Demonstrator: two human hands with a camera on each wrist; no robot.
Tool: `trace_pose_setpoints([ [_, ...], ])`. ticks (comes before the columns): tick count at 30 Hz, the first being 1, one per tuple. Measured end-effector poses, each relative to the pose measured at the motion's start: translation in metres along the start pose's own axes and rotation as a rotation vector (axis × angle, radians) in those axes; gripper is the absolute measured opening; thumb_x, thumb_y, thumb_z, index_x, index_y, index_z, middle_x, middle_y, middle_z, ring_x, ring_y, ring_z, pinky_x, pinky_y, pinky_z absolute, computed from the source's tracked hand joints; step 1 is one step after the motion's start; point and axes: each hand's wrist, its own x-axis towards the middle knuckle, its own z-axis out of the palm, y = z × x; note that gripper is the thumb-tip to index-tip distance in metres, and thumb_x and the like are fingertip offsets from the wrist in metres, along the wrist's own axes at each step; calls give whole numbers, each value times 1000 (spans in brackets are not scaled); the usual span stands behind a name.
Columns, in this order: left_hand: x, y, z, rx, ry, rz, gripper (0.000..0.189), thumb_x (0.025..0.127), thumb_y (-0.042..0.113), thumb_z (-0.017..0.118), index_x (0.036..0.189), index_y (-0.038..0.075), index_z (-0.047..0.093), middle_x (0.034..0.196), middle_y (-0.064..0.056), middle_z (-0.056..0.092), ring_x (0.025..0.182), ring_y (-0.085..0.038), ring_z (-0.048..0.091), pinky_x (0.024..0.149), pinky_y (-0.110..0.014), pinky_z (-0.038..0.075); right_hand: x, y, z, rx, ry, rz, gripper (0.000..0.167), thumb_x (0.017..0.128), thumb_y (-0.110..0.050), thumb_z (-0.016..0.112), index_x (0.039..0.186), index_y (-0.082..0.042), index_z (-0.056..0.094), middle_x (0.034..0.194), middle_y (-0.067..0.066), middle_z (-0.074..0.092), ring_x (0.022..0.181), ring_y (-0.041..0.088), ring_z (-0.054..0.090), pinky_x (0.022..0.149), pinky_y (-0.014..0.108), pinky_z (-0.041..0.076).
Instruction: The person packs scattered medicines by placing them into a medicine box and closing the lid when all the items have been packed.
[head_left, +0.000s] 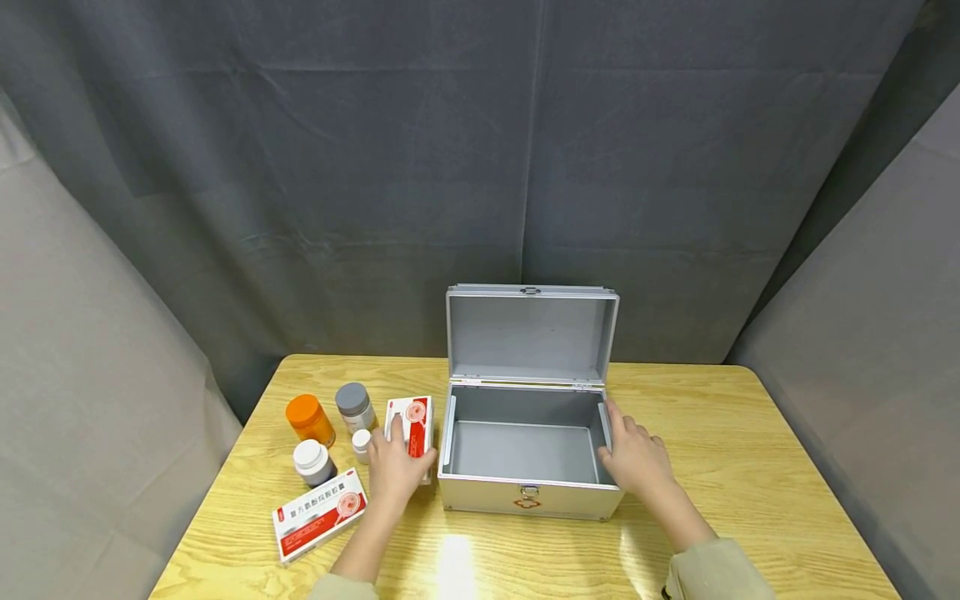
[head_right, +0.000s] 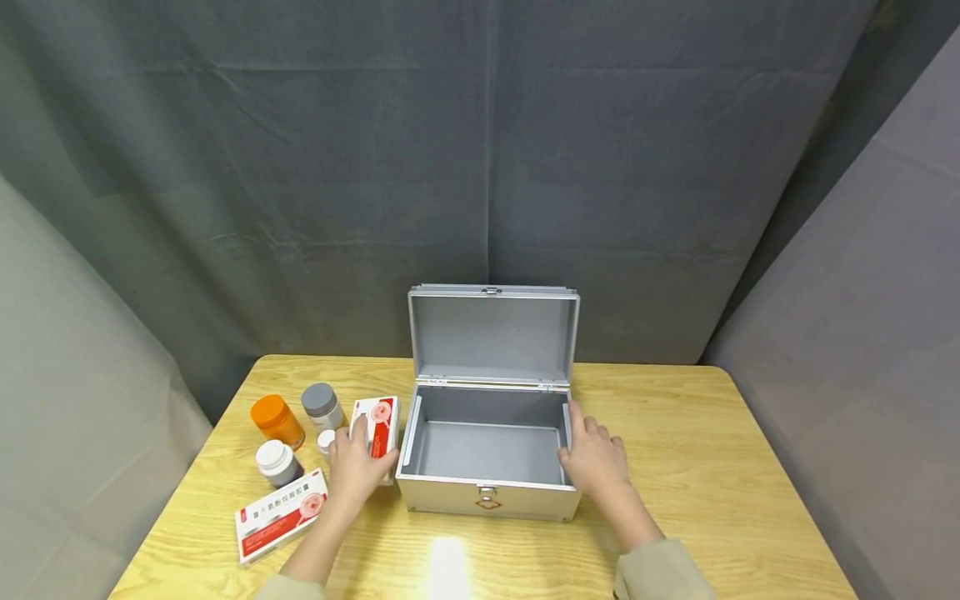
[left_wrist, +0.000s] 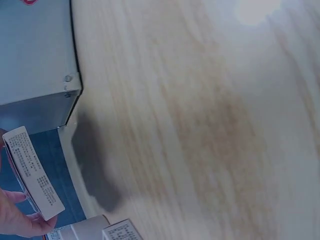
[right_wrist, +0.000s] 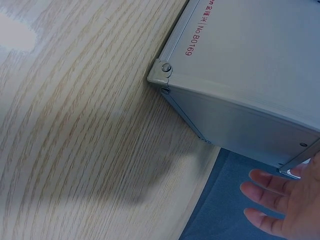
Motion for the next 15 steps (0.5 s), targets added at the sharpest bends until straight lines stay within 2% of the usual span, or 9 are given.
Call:
trace_pose_setpoints([
  [10,6,10,-13,-40,45,46,80,60,34,76,127,3,46,110,-30,43,100,-43,43,82,-52,42,0,1,1,1,0,0,74,83,-25,57,142,-4,18,120,28,49,104,45,51,81,62,38],
  [15,8,16,-19,-25,58,89,79,60,35,76,126,4,47,112,-28,44,101,-42,43,83,-51,41,0,1,0,4,1,4,74,83,-24,57,142,-4,18,120,29,49,105,46,50,82,62,37],
])
